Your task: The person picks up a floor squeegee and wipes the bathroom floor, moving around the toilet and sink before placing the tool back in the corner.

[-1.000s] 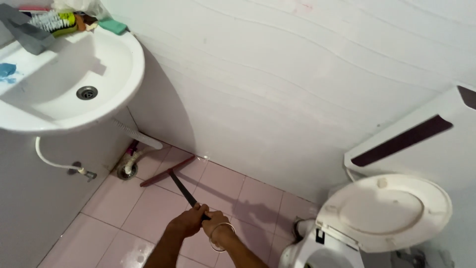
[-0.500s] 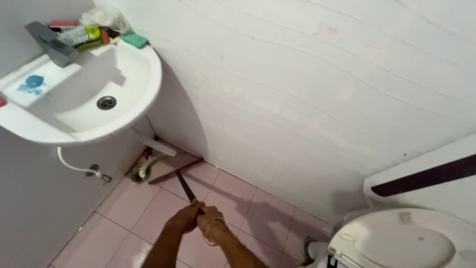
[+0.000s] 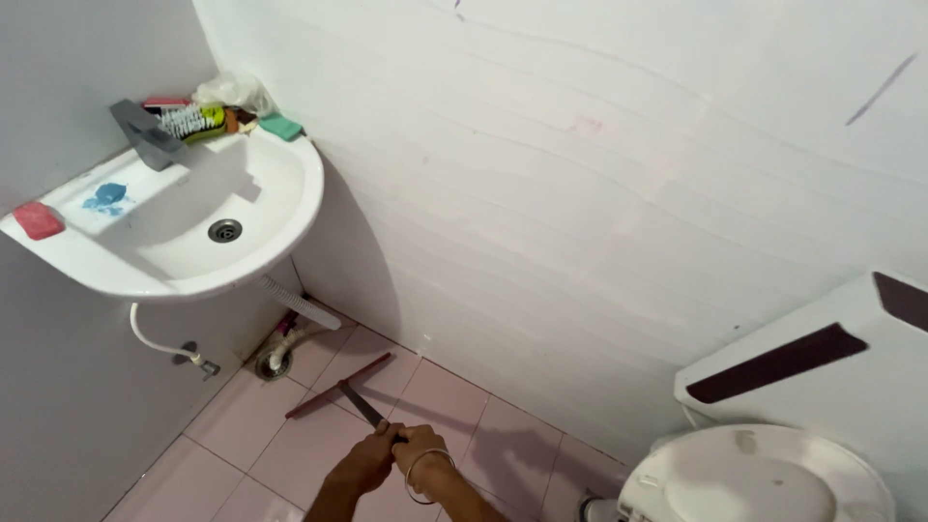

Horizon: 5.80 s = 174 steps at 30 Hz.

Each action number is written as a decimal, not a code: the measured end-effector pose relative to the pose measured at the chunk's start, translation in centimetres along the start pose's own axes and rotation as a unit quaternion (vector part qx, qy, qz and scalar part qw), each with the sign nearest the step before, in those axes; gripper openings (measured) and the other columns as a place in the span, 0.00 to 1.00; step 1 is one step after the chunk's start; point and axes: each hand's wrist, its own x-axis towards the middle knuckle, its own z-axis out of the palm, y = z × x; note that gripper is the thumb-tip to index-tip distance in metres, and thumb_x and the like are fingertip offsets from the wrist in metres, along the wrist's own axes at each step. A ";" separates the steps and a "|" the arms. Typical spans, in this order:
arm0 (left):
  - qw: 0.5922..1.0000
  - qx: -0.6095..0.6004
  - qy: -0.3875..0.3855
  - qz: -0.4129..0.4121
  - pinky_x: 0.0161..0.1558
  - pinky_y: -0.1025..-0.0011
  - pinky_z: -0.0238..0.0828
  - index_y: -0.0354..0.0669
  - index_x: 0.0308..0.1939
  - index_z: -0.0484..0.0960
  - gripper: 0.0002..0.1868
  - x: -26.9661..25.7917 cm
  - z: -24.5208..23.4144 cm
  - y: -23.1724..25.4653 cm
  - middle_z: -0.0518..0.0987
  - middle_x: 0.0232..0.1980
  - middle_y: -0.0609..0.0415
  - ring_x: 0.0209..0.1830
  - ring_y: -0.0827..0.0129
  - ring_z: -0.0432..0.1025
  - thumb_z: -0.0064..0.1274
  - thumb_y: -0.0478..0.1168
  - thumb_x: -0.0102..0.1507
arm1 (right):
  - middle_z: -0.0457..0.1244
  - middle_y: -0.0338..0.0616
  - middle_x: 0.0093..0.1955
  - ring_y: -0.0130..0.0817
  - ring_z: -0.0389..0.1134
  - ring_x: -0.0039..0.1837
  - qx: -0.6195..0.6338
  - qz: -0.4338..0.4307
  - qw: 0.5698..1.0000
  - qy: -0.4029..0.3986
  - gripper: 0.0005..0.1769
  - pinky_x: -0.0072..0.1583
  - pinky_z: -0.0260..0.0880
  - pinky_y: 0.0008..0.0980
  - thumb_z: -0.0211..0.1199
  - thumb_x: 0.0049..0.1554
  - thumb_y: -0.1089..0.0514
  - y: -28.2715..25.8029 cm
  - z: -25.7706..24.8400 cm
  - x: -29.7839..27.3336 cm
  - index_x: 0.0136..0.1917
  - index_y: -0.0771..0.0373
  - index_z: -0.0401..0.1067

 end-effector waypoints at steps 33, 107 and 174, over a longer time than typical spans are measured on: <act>0.988 -0.009 0.137 0.065 0.60 0.56 0.70 0.41 0.52 0.81 0.12 -18.8 -17.6 14.2 0.83 0.54 0.44 0.57 0.56 0.77 0.50 0.42 0.68 | 0.62 0.46 0.28 0.26 0.57 0.25 -0.018 -0.101 0.995 -0.002 0.13 0.25 0.52 0.27 0.54 0.63 0.60 -14.8 -6.8 -23.4 0.39 0.70 0.70; 0.954 -0.058 0.276 0.100 0.54 0.59 0.75 0.36 0.57 0.77 0.20 -39.4 -5.3 26.2 0.85 0.50 0.41 0.50 0.53 0.80 0.58 0.40 0.62 | 0.68 0.50 0.39 0.30 0.66 0.33 -0.070 -0.249 0.963 0.075 0.06 0.30 0.60 0.30 0.56 0.61 0.64 1.0 -6.2 -44.3 0.49 0.67 0.73; 0.939 -0.063 0.306 0.143 0.38 0.61 0.76 0.33 0.49 0.81 0.16 -53.2 18.1 35.9 0.86 0.35 0.40 0.33 0.59 0.80 0.60 0.39 0.61 | 0.71 0.48 0.37 0.30 0.68 0.33 -0.115 -0.252 0.953 0.119 0.15 0.35 0.67 0.32 0.56 0.61 0.61 26.4 -5.0 -61.9 0.56 0.65 0.79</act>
